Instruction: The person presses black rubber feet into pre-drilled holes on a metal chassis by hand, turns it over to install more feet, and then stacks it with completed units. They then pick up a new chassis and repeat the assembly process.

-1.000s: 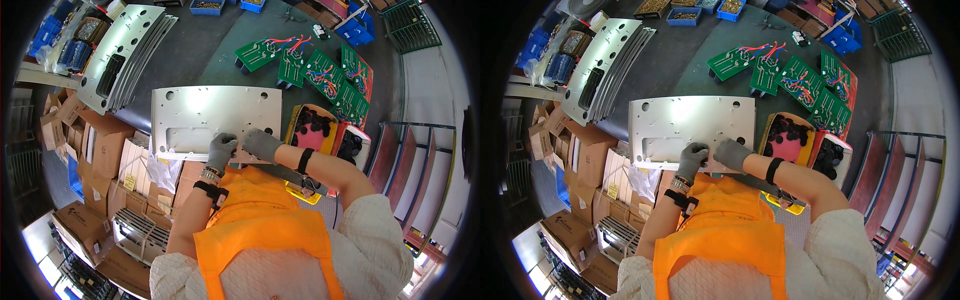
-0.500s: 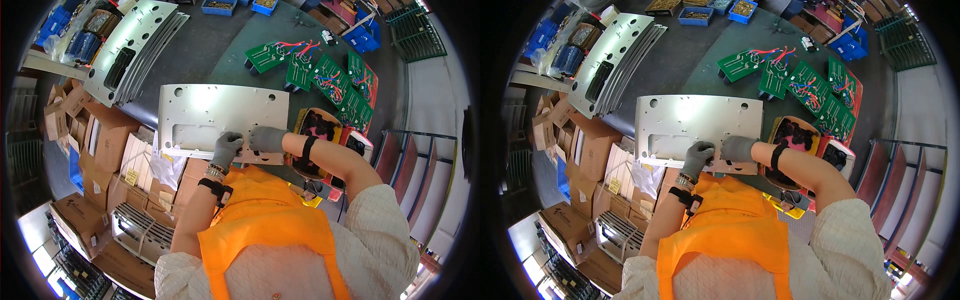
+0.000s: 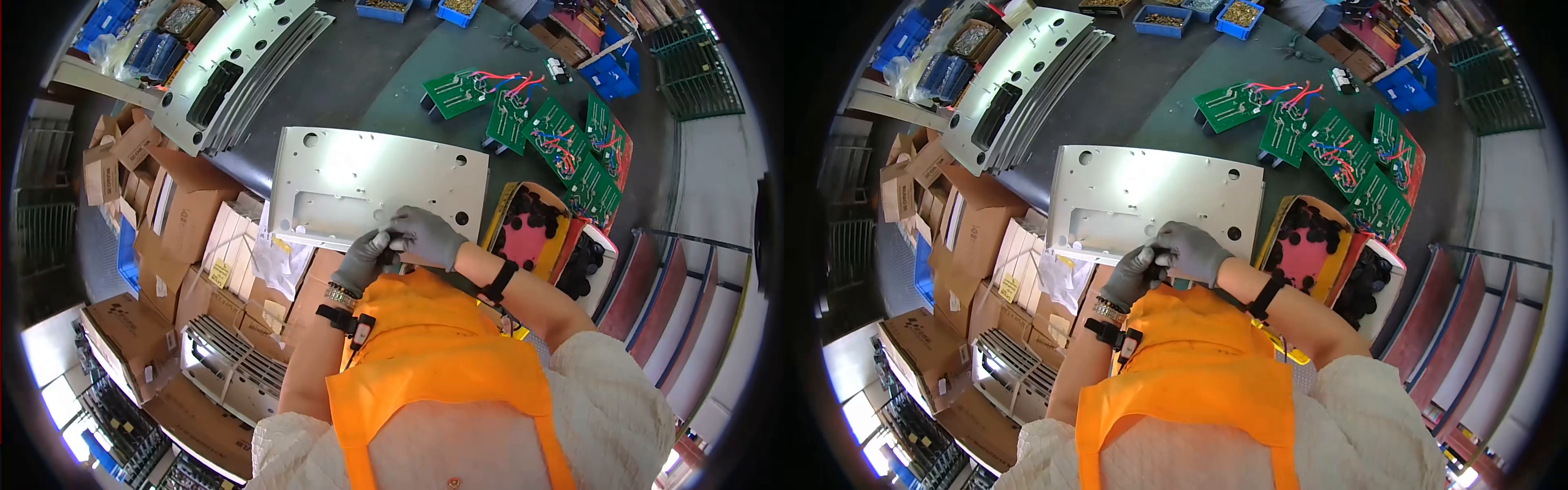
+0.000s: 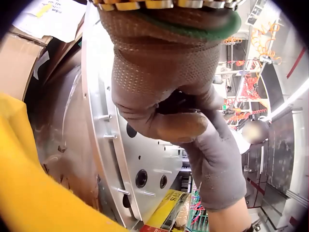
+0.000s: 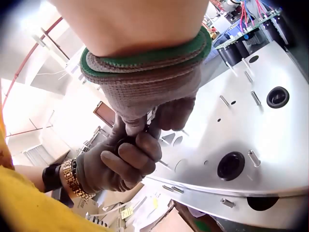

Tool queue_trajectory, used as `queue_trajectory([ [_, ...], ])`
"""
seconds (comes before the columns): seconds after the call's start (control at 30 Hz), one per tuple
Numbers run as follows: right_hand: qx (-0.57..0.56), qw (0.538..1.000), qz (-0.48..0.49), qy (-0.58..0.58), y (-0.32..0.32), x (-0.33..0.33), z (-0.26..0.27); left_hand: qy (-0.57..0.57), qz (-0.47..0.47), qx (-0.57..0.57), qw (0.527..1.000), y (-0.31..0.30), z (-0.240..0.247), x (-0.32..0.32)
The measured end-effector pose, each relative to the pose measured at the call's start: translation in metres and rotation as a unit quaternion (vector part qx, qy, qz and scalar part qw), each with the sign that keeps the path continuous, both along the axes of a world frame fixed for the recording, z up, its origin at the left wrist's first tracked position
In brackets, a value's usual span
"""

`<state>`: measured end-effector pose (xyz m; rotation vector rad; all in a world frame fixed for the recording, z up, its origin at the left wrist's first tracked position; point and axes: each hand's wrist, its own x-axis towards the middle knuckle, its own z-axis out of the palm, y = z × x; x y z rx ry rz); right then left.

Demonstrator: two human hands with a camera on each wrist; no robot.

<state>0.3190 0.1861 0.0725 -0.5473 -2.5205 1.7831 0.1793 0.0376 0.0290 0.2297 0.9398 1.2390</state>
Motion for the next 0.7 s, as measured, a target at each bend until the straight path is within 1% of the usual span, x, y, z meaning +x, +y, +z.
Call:
queue_trajectory([
  [0.03,0.097,0.995,-0.013,0.028,-0.006,0.001,-0.006,-0.022,-0.018,0.008,1.000,-0.003,-0.002,-0.001],
  [0.07,0.192,0.979,-0.025,0.056,-0.009,0.002,-0.011,-0.044,-0.035,0.016,0.998,-0.005,-0.004,-0.001],
  [0.1,0.192,0.980,-0.023,0.055,-0.009,0.002,-0.011,-0.045,-0.034,0.016,0.998,-0.006,-0.001,-0.001],
  [0.17,0.118,0.992,-0.036,0.009,-0.009,0.002,-0.009,-0.033,-0.010,-0.007,0.999,-0.008,0.005,0.000],
  [0.2,0.118,0.992,-0.033,0.008,-0.009,0.004,-0.011,-0.033,-0.007,-0.008,0.999,-0.010,0.006,-0.003],
  [0.23,0.084,0.991,-0.075,-0.074,-0.009,0.007,-0.015,0.048,0.036,-0.078,0.995,-0.013,0.008,-0.009],
  [0.27,0.050,0.979,-0.117,-0.157,-0.011,0.009,-0.020,0.129,0.079,-0.148,0.977,-0.015,0.009,-0.012],
  [0.3,0.049,0.980,-0.114,-0.157,-0.014,0.010,-0.026,0.134,0.113,-0.163,0.971,-0.014,0.018,-0.014],
  [0.37,0.187,0.972,-0.040,-0.135,-0.021,0.012,-0.036,0.153,0.107,-0.170,0.968,-0.018,0.008,-0.018],
  [0.4,0.187,0.972,-0.039,-0.134,-0.024,0.013,-0.035,0.174,0.102,-0.174,0.964,-0.018,0.007,-0.021],
  [0.47,0.276,0.958,-0.019,-0.077,-0.029,0.017,-0.033,0.182,0.105,-0.173,0.962,-0.017,0.004,-0.018],
  [0.57,0.281,0.956,0.005,-0.089,-0.030,0.018,-0.042,0.195,0.100,-0.184,0.958,-0.014,0.004,-0.014],
  [0.7,0.287,0.954,0.008,-0.088,-0.031,0.011,-0.047,0.188,0.101,-0.197,0.957,-0.011,0.003,-0.014],
])
